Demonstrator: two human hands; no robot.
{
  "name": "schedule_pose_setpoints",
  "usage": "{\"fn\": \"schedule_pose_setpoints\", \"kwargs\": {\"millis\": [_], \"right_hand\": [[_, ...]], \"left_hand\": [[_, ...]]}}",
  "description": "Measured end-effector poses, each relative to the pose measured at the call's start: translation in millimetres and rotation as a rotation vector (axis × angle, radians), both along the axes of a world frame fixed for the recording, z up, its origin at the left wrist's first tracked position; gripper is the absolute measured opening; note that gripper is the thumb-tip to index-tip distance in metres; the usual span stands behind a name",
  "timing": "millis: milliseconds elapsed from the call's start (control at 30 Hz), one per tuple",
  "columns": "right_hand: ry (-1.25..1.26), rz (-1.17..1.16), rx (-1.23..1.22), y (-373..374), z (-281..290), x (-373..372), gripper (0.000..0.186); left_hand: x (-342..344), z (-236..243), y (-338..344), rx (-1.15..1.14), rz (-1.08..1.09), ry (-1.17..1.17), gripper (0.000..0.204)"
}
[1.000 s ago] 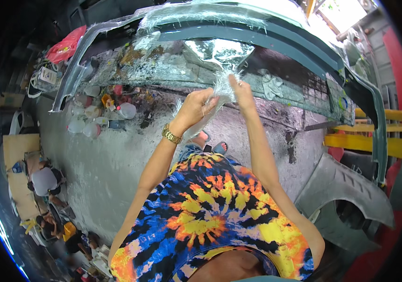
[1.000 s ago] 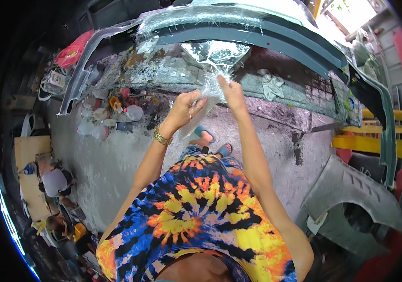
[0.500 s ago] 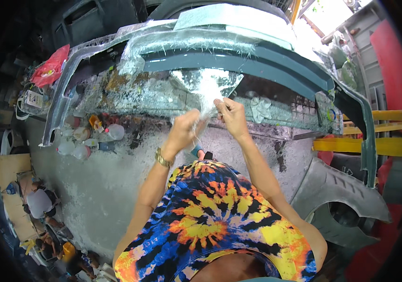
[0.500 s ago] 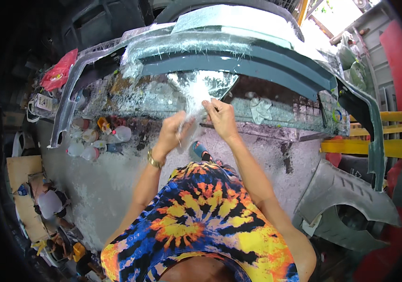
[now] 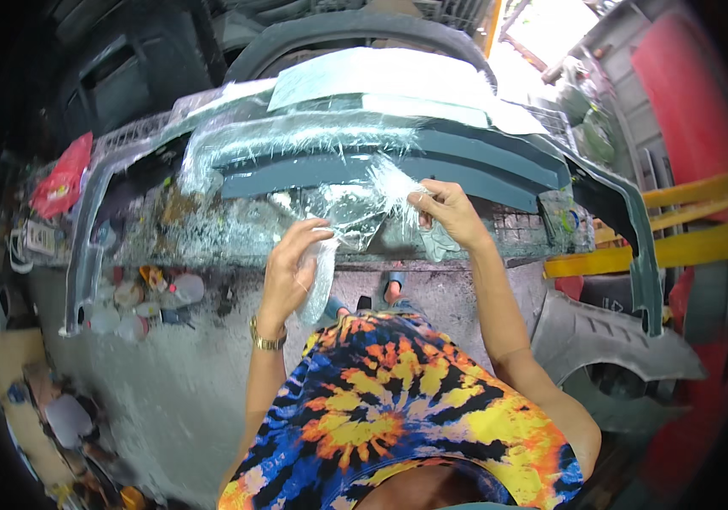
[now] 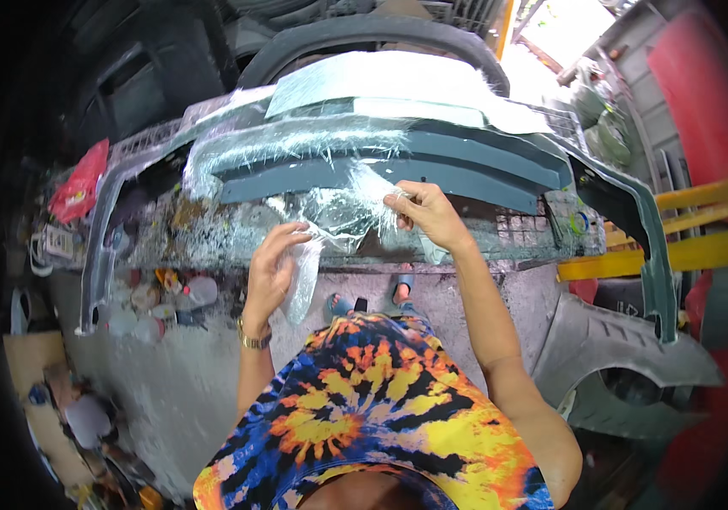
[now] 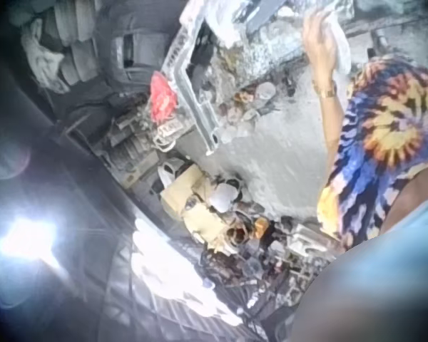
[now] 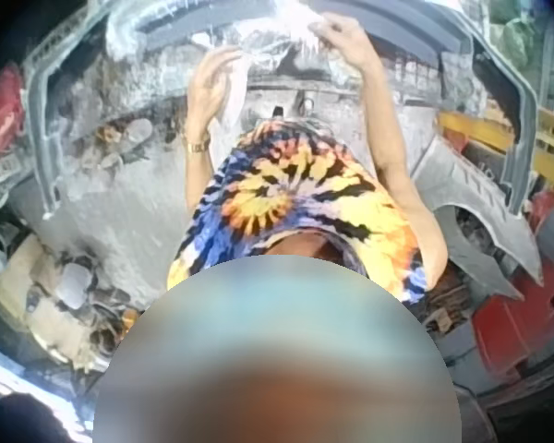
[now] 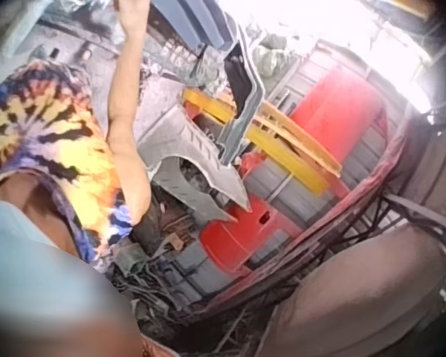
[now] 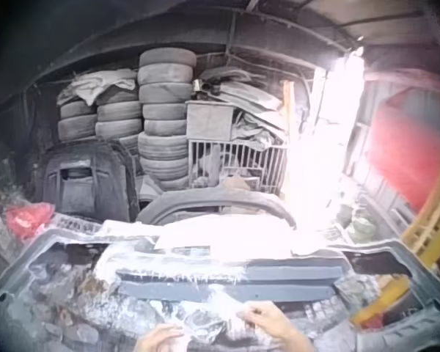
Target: Applying fiberglass sheets and adhesive material to repair a car bumper.
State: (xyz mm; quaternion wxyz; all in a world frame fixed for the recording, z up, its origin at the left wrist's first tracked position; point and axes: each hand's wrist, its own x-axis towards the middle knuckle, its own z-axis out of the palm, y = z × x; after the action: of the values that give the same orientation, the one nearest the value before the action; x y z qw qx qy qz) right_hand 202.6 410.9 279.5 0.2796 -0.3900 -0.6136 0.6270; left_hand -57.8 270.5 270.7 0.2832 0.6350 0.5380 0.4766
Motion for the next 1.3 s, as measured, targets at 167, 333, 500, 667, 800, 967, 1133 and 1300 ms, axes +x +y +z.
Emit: {"fn": "schedule_pose_setpoints", "kwargs": {"millis": [167, 333, 500, 667, 800, 967, 1133, 1300], "right_hand": [[-0.235, 0.519, 0.139, 28, 23, -13, 0.034], [-0.162, 0.755, 0.134, 34, 29, -31, 0.027], [-0.09, 0.649, 0.148, 29, 1, -30, 0.033], [-0.056, 0.444, 0.516, 3, -43, -35, 0.036], [0.105, -0.053, 0.083, 20, -67, -14, 0.032], [-0.239, 0.245, 0.573, 27, -90, -54, 0.024], [-0.394, 0.081, 0.944, 7, -52, -46, 0.038], [-0.24, 0.466, 0.658, -27, -39, -34, 0.031]], "left_hand": [[8, 34, 22, -0.013, 0.108, 0.128, 0.025], [26, 36, 38, -0.26, -0.009, 0.319, 0.028], [29, 19, 30, -0.281, -0.024, 0.219, 0.025], [51, -1, 10, -0.244, 0.14, 0.255, 0.022], [53, -22, -24, -0.301, 0.269, 0.051, 0.029], [37, -37, -22, -0.417, 0.23, -0.107, 0.031], [36, -41, -19, -0.271, 0.2, 0.036, 0.024], [53, -21, -4, -0.252, 0.11, 0.22, 0.019]]}}
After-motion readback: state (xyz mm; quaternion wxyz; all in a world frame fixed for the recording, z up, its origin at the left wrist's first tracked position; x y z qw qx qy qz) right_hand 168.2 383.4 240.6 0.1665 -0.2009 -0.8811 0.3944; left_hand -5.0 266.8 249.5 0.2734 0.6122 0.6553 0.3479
